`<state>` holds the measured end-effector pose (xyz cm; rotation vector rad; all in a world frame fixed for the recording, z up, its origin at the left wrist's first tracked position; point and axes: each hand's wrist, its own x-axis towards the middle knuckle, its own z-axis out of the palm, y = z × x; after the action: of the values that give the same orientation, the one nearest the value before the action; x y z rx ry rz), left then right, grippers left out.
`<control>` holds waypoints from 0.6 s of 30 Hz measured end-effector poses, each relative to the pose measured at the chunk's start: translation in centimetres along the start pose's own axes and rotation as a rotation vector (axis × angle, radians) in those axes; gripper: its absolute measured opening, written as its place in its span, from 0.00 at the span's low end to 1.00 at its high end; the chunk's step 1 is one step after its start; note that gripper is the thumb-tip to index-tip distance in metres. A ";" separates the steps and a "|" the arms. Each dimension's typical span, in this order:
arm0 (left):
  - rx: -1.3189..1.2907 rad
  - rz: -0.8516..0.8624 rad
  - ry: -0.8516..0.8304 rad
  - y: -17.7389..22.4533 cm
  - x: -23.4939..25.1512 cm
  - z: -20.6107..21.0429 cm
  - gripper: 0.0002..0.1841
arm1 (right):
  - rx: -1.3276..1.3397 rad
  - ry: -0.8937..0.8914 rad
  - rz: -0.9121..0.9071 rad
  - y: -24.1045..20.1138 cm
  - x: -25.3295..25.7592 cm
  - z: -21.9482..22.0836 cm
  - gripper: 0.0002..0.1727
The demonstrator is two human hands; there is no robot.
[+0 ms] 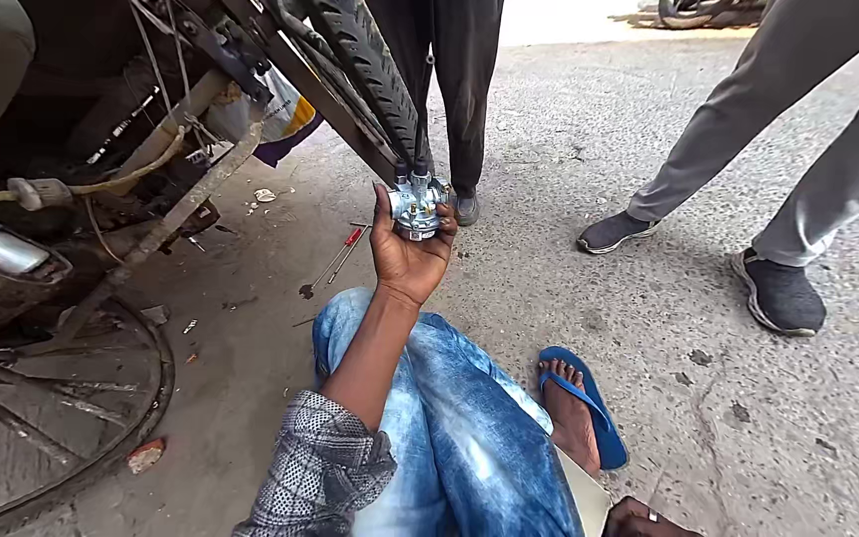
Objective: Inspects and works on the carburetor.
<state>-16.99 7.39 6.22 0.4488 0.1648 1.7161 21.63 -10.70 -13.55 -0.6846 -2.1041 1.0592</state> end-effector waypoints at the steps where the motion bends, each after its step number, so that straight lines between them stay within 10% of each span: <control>1: 0.007 0.005 0.004 0.2 0.0 0.2 0.37 | -0.024 0.048 -0.018 0.3 0.1 0.3 0.10; 18: 0.035 -0.023 0.039 -0.8 -0.3 0.0 0.37 | 0.014 -0.272 0.037 2.5 5.2 -2.6 0.40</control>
<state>-16.20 7.29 5.86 0.4380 0.2281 1.7021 20.63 -4.48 -12.78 -0.6018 -2.3186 1.2453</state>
